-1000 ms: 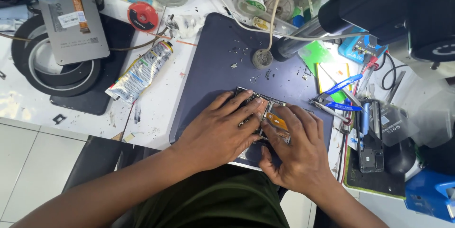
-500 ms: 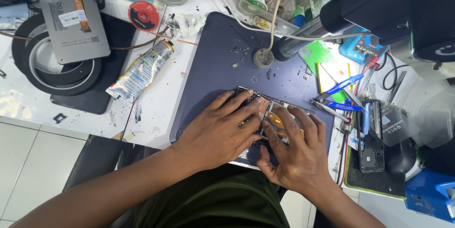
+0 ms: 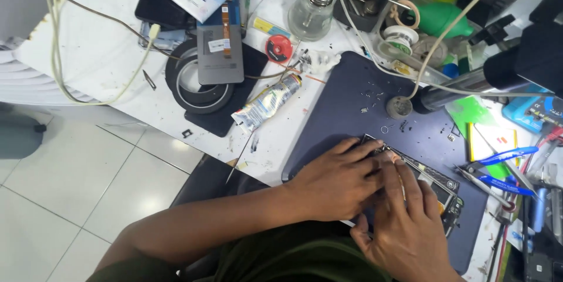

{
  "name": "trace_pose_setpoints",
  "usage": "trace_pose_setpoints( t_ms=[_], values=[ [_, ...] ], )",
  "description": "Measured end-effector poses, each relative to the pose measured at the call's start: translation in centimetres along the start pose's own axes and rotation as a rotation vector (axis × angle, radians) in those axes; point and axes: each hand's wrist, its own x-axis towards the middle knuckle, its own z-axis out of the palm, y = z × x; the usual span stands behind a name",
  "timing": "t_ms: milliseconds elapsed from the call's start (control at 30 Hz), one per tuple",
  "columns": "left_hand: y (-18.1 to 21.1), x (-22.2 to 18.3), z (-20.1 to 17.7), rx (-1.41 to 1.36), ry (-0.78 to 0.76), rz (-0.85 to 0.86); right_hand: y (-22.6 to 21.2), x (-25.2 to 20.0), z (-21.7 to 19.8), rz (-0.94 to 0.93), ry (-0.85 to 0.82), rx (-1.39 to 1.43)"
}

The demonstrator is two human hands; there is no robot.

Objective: The person performs the final cleaning and assembly of a mobile phone, using a cloth to wipe surfaces and tweezers to precisely position internal components and the screen.

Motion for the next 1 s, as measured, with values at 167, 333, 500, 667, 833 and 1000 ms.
trace_pose_setpoints(
  t_ms=[167,333,500,667,833,1000],
  values=[
    [-0.2,0.0,0.4,-0.053,-0.027,0.003,0.8,-0.4,0.7,-0.014,-0.088,-0.03],
    [0.2,0.2,0.3,-0.026,0.144,-0.036,-0.6,0.4,-1.1,0.202,-0.033,-0.2],
    [0.3,0.0,1.0,0.052,0.158,-0.034,-1.5,-0.4,0.0,0.314,-0.146,-0.424],
    [0.2,-0.1,1.3,0.023,0.109,-0.018,-2.0,0.4,-0.1,0.271,-0.033,-0.244],
    [0.4,0.0,1.3,0.03,0.123,0.014,-0.4,-0.4,1.1,0.203,0.022,-0.092],
    [-0.2,-0.2,-0.1,-0.088,0.183,0.036,3.8,-1.6,6.9,0.069,0.453,-0.098]
  ],
)
